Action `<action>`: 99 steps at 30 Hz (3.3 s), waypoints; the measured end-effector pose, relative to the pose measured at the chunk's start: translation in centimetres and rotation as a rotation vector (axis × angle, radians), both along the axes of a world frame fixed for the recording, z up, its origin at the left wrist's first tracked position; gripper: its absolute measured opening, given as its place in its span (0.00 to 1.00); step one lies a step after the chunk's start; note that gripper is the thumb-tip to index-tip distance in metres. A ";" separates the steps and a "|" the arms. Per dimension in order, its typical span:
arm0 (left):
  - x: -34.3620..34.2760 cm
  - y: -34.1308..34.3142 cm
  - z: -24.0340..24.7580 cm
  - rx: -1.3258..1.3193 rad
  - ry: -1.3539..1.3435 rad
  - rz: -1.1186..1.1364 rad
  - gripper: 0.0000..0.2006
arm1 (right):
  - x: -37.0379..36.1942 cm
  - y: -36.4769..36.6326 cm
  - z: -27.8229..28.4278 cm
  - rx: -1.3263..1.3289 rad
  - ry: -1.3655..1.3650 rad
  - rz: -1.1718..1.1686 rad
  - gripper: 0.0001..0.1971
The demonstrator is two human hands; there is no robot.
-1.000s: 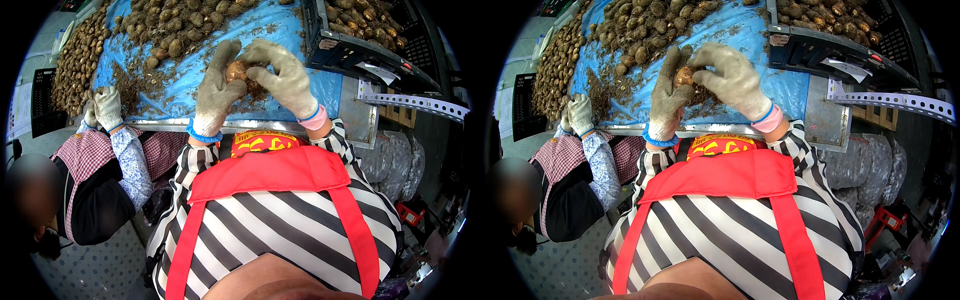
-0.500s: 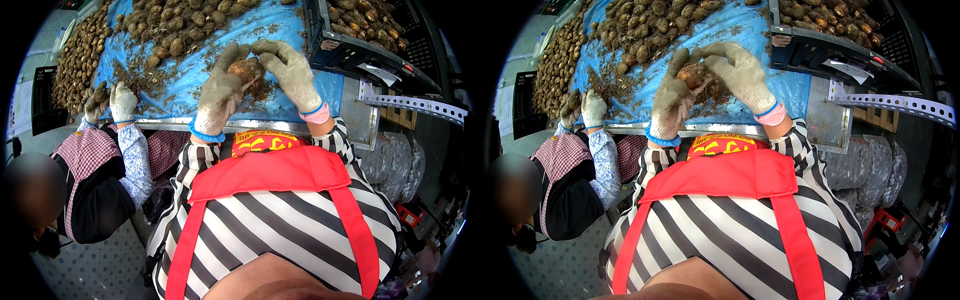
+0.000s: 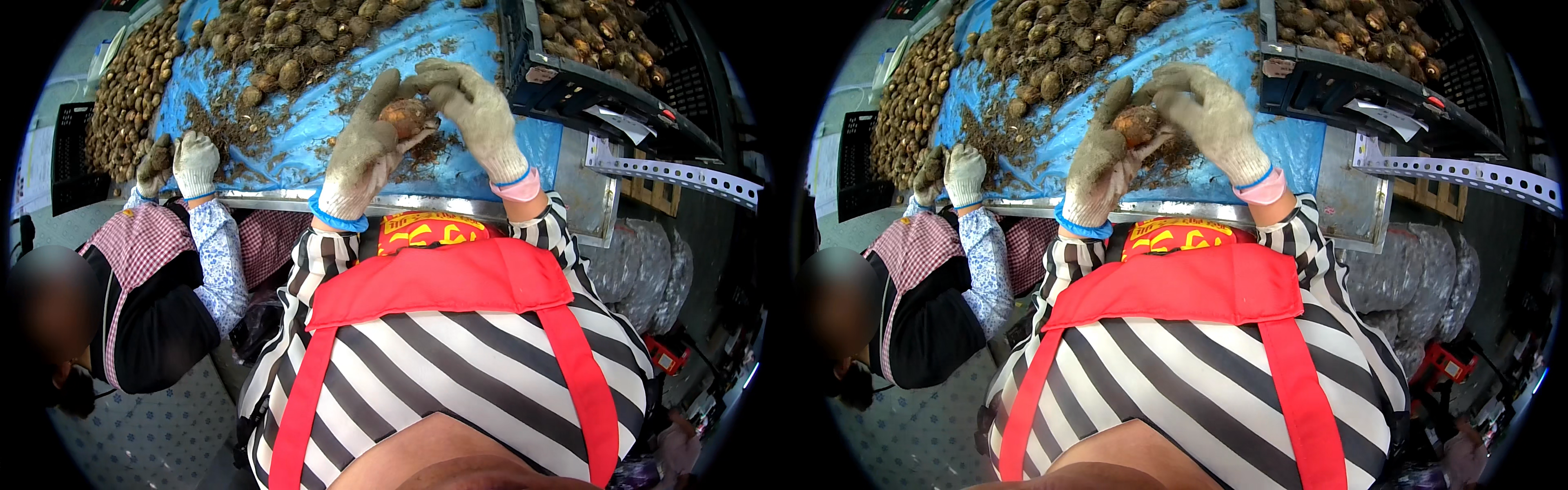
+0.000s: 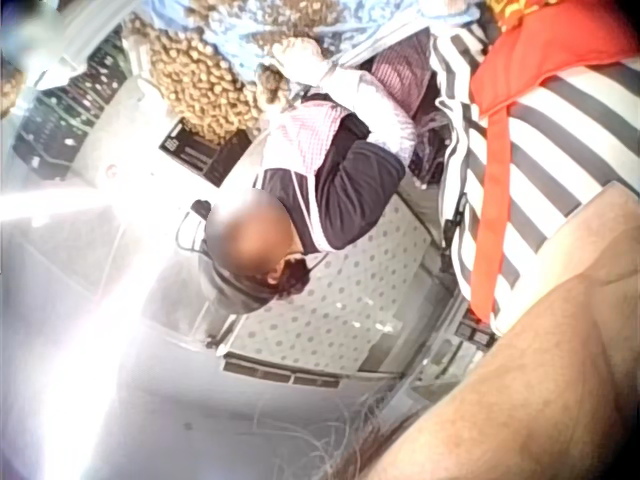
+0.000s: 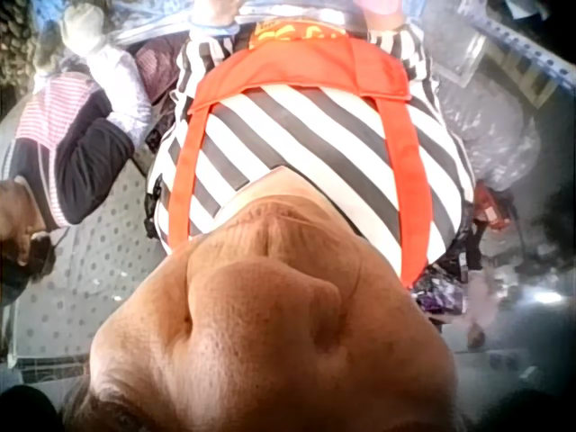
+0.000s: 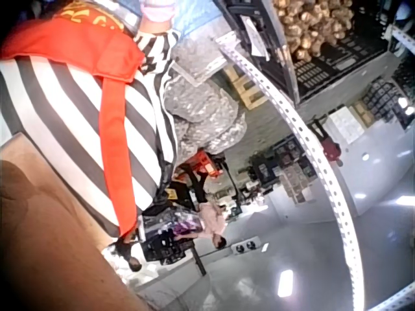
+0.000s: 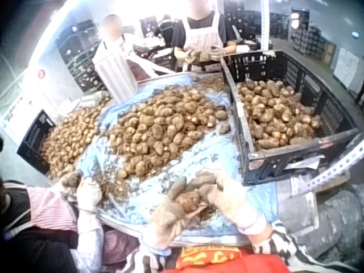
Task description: The person cleans agricultural bulbs by hand on a blue sorting table. They pick up individual bulbs, remove dirt and loose outer layers with their gloved fingers, and place them into a black crate.
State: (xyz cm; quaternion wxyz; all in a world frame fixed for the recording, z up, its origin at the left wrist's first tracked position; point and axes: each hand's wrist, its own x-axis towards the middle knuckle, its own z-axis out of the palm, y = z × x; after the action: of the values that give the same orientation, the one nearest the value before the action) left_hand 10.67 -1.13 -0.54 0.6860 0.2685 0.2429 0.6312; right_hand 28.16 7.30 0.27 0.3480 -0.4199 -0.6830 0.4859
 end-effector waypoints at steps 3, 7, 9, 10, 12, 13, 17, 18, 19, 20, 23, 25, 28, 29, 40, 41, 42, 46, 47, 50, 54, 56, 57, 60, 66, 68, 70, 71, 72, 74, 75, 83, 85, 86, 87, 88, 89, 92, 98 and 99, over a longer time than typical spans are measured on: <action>-0.4 -0.4 0.5 0.001 0.005 0.025 0.41 | -0.1 -0.5 -0.8 0.321 -0.058 0.136 0.27; -0.3 -0.6 2.3 -0.044 0.021 0.042 0.41 | -0.4 -1.1 -0.5 0.253 -0.025 0.235 0.31; -0.4 -0.6 2.1 -0.020 0.025 0.040 0.41 | -0.6 -1.1 -0.2 0.230 0.021 0.241 0.32; -0.4 -0.5 1.6 0.009 0.008 0.040 0.40 | -0.7 -1.2 0.0 0.307 -0.027 0.241 0.32; -0.3 -0.4 0.8 0.048 -0.031 0.037 0.40 | -0.8 -1.2 0.4 0.460 -0.123 0.241 0.33; -0.4 -0.3 0.6 0.058 -0.053 0.030 0.40 | -0.9 -1.3 0.4 0.446 -0.106 0.233 0.33; -0.2 -0.3 0.7 0.027 -0.079 0.017 0.40 | -0.9 -1.4 -0.4 0.489 -0.116 0.186 0.33; -0.3 -0.2 0.6 0.013 -0.063 0.017 0.40 | -0.8 -1.4 -0.7 0.525 -0.137 0.171 0.33; -0.4 -0.1 0.5 -0.001 -0.047 0.019 0.39 | -0.9 -1.5 -0.7 0.496 -0.124 0.160 0.33; -0.5 0.0 0.3 -0.015 -0.031 0.020 0.39 | -0.9 -1.6 -0.8 0.468 -0.111 0.149 0.33; -0.7 0.0 -0.2 -0.015 -0.005 -0.001 0.39 | -0.9 -1.7 -1.1 0.459 -0.160 0.116 0.33; -0.8 0.0 -0.4 -0.002 -0.010 0.002 0.41 | -0.9 -1.6 -1.1 0.464 -0.192 0.109 0.33; -1.1 -0.2 -0.6 -0.048 0.078 0.009 0.43 | -0.8 -1.6 -1.1 0.459 -0.188 0.120 0.33; -1.2 -0.2 -0.6 -0.062 0.101 0.009 0.43 | -0.8 -1.6 -1.2 0.461 -0.179 0.120 0.33; -1.1 -0.3 0.7 -0.132 0.231 0.034 0.43 | -0.8 -1.6 -1.1 0.382 -0.149 0.147 0.31; -1.0 -0.3 0.9 -0.132 0.245 0.044 0.43 | -0.9 -1.6 -1.2 0.390 -0.155 0.144 0.31; -1.0 -0.4 1.0 -0.116 0.236 0.044 0.43 | -1.0 -1.7 -1.2 0.398 -0.161 0.141 0.31; -1.0 -0.5 1.2 -0.096 0.387 0.067 0.42 | -0.9 -1.7 -0.8 0.402 -0.144 0.130 0.31; -1.0 -0.2 1.0 -0.098 0.469 0.070 0.42 | -0.8 -1.8 -1.0 0.408 -0.154 0.111 0.32; -1.7 -0.6 -1.3 -0.047 0.474 0.190 0.43 | -1.0 -2.0 -0.8 0.314 -0.160 0.105 0.32; -2.7 -0.7 -1.7 -0.129 0.331 0.239 0.40 | -0.1 -0.8 0.2 0.197 -0.190 0.197 0.32; -4.0 -1.5 -2.8 -0.128 0.301 0.249 0.40 | -0.2 -0.4 1.5 0.089 -0.237 0.272 0.32; -4.6 -1.4 -3.9 -0.104 0.279 0.246 0.40 | 0.0 0.3 2.0 0.054 -0.174 0.345 0.31; -5.8 -2.4 -5.2 -0.087 0.246 0.273 0.41 | -0.1 1.9 3.7 -0.257 0.318 0.222 0.33; -6.4 -4.3 -5.8 -0.136 0.189 0.372 0.31 | -2.7 5.5 3.2 -0.246 0.998 0.230 0.27; -6.5 -5.0 -5.9 -0.167 0.203 0.383 0.30 | -2.8 5.4 1.3 -0.318 0.538 0.122 0.25; -6.8 -5.8 -6.4 -0.171 0.223 0.398 0.29 | -3.4 5.2 0.0 -0.245 0.397 0.111 0.24; -7.1 -6.2 -7.1 -0.158 0.238 0.408 0.29 | -3.7 5.4 -0.1 -0.167 0.286 0.101 0.25; -7.4 -6.5 -7.6 -0.147 0.252 0.417 0.29 | -4.1 5.6 -0.2 -0.088 0.176 0.091 0.26; -7.5 -7.0 -7.9 -0.162 0.365 0.451 0.30 | -4.9 6.2 -0.8 -0.010 0.096 0.009 0.28; -7.6 -7.4 -7.9 -0.156 0.400 0.493 0.29 | -5.0 6.4 -0.8 0.019 0.049 0.013 0.28; -8.3 -8.3 -8.5 -0.300 0.650 0.778 0.20 | -2.4 5.0 -6.0 0.195 -0.504 -0.006 0.30; -8.1 -8.4 -8.1 -0.406 0.644 0.784 0.21 | -1.7 4.2 -9.3 0.342 -0.504 -0.036 0.30; -8.1 -8.2 -7.7 -0.451 0.641 0.788 0.22 | -1.9 3.6 -10.0 0.380 -0.491 -0.047 0.30; -8.2 -8.2 -8.2 -0.459 0.651 0.775 0.23 | -2.4 2.8 -9.9 0.333 -0.487 -0.006 0.30; -8.2 -8.1 -8.8 -0.411 0.600 0.761 0.24 | -3.1 2.1 -9.9 0.285 -0.484 0.035 0.30; -7.9 -7.9 -8.8 -0.396 0.581 0.759 0.24 | -3.9 1.4 -9.8 0.423 -0.419 0.132 0.30; -7.8 -7.1 -9.7 -0.352 0.582 0.761 0.23 | -6.7 -0.4 -7.3 0.135 -0.366 0.355 0.34; -8.1 -8.0 -12.9 -0.242 0.576 0.785 0.26 | -8.8 5.2 -5.7 -0.035 -0.134 0.186 0.30; -8.4 -8.3 -13.0 -0.231 0.467 0.756 0.27 | -8.9 6.1 -4.7 -0.061 -0.046 0.194 0.25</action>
State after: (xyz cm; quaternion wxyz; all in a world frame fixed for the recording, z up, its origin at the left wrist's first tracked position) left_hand 2.31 -9.38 -13.51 0.3599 0.2179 0.5407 0.7285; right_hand 19.28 13.40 -4.39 0.2708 -0.3730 -0.7132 0.5281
